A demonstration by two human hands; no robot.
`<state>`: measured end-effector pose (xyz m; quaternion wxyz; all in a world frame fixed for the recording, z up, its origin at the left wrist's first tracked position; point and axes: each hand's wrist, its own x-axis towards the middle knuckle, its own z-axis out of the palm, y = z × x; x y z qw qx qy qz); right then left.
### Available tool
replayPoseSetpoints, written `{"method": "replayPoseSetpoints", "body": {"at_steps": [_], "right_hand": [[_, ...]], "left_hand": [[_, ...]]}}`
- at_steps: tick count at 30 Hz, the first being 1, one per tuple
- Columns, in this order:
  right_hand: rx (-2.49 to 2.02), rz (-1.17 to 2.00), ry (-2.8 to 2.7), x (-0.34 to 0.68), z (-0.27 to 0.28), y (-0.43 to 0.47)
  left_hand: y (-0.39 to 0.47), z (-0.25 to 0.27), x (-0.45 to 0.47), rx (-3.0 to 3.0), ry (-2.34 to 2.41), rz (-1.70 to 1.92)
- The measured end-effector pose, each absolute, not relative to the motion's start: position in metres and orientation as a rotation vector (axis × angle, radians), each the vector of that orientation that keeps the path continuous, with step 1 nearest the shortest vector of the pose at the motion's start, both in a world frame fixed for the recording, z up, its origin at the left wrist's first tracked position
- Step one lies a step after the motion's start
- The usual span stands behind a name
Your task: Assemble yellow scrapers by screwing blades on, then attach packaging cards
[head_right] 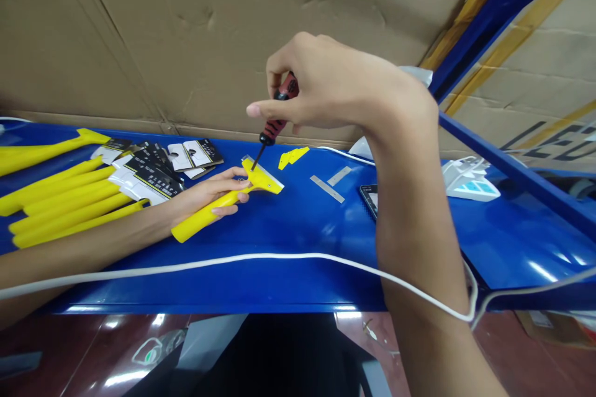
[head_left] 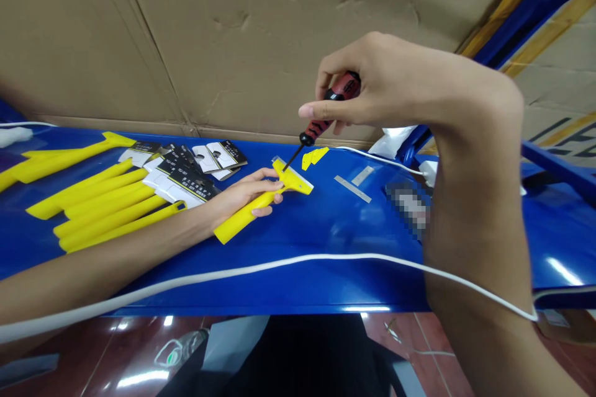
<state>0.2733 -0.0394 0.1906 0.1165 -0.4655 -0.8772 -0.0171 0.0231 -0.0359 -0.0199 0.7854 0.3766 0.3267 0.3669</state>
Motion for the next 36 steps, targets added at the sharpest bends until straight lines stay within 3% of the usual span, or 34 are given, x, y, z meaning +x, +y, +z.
{"method": "replayPoseSetpoints", "body": {"at_steps": [10, 36], "right_hand": [[-1.252, 0.307, -2.602, 0.277, 0.192, -0.041], [-1.327, 0.018, -2.500, 0.264, 0.188, -0.046]], "left_hand": [[-0.037, -0.019, 0.019, 0.891, 0.714, 0.730], [-0.036, -0.024, 0.020, 0.935, 0.727, 0.725]]}}
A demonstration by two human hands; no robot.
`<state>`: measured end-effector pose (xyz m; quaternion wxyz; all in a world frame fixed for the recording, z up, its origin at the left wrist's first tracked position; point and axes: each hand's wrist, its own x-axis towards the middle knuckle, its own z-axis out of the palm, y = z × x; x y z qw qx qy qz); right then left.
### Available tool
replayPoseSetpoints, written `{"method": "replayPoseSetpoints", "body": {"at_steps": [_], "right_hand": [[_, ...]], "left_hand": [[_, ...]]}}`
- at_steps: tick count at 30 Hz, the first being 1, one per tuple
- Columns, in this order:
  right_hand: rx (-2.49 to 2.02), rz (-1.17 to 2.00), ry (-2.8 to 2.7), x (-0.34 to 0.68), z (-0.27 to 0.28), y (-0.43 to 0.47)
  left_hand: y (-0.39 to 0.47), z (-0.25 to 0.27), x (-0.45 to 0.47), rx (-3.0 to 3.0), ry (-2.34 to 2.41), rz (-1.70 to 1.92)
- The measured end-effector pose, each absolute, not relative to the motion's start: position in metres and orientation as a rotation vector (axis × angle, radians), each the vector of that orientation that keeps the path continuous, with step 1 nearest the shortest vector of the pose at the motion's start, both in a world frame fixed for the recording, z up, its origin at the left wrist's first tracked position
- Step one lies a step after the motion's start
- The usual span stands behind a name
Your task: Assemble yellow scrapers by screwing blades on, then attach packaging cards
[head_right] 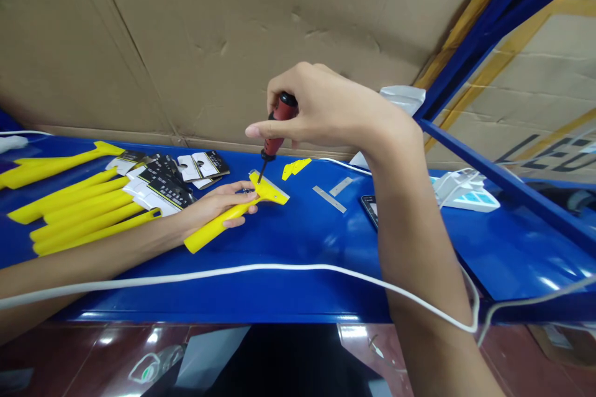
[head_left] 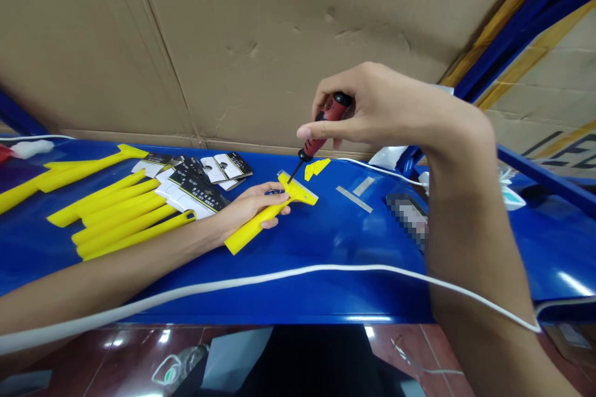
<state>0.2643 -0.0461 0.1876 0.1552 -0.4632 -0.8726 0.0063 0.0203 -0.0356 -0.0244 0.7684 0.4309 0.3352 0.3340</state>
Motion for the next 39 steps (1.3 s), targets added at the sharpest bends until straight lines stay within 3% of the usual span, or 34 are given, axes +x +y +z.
{"method": "replayPoseSetpoints", "body": {"at_steps": [13, 20, 32, 39], "right_hand": [[-1.255, 0.075, -2.560, 0.272, 0.194, -0.054], [-1.217, 0.313, -2.565, 0.268, 0.199, -0.066], [-1.346, 0.106, -2.535, 0.265, 0.196, -0.060], [-1.260, 0.220, -2.575, 0.269, 0.198, -0.065]], "left_hand": [[-0.042, -0.014, 0.021, 0.935, 0.704, 0.763], [-0.044, -0.011, 0.022, 0.942, 0.691, 0.783], [-0.039, -0.019, 0.021, 0.909, 0.666, 0.760], [-0.040, -0.019, 0.023, 0.892, 0.683, 0.807]]}}
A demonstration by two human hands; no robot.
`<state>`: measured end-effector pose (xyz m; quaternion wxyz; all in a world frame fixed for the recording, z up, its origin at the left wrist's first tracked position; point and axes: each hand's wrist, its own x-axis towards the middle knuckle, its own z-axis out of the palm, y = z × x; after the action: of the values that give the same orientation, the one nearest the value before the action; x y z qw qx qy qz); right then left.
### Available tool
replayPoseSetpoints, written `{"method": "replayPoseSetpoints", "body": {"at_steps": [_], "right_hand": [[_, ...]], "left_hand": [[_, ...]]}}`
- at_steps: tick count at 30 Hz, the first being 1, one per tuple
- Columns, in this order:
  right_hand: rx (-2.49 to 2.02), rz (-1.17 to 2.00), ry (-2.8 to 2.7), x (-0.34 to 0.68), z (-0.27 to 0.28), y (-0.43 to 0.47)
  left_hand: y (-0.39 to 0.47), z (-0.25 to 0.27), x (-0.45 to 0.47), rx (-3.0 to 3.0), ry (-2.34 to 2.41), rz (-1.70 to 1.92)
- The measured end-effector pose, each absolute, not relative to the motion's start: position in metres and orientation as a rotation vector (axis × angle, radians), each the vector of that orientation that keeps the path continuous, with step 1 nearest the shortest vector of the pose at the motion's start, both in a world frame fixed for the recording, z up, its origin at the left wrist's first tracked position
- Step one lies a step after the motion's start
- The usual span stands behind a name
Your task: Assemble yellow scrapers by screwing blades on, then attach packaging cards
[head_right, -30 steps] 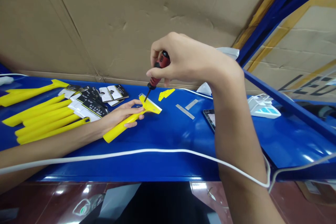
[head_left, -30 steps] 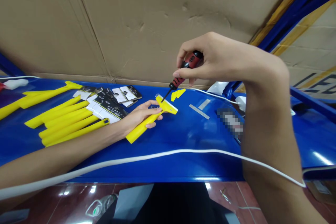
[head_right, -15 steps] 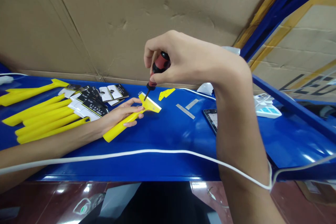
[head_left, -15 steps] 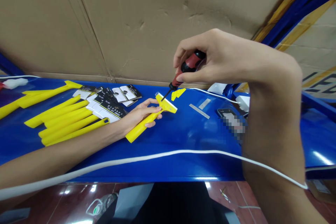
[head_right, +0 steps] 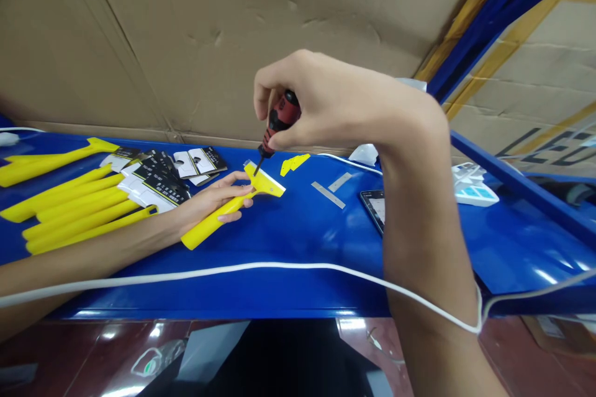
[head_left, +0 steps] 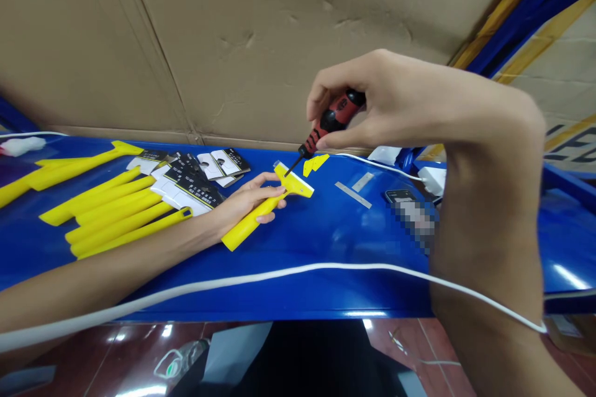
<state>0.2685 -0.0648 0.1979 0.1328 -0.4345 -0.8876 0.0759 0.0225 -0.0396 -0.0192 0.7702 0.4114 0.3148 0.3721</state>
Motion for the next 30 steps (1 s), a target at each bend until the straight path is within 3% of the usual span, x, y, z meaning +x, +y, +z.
{"method": "replayPoseSetpoints", "body": {"at_steps": [8, 24, 30], "right_hand": [[-1.360, -0.047, -2.526, 0.261, 0.194, -0.061], [-1.289, 0.288, -2.587, 0.274, 0.201, -0.067], [-1.252, 0.113, -2.566, 0.265, 0.198, -0.067]], "left_hand": [[-0.041, -0.018, 0.021, 0.888, 0.674, 0.790], [-0.041, -0.015, 0.023, 0.820, 0.668, 0.808], [-0.039, -0.015, 0.024, 0.793, 0.658, 0.822]]}}
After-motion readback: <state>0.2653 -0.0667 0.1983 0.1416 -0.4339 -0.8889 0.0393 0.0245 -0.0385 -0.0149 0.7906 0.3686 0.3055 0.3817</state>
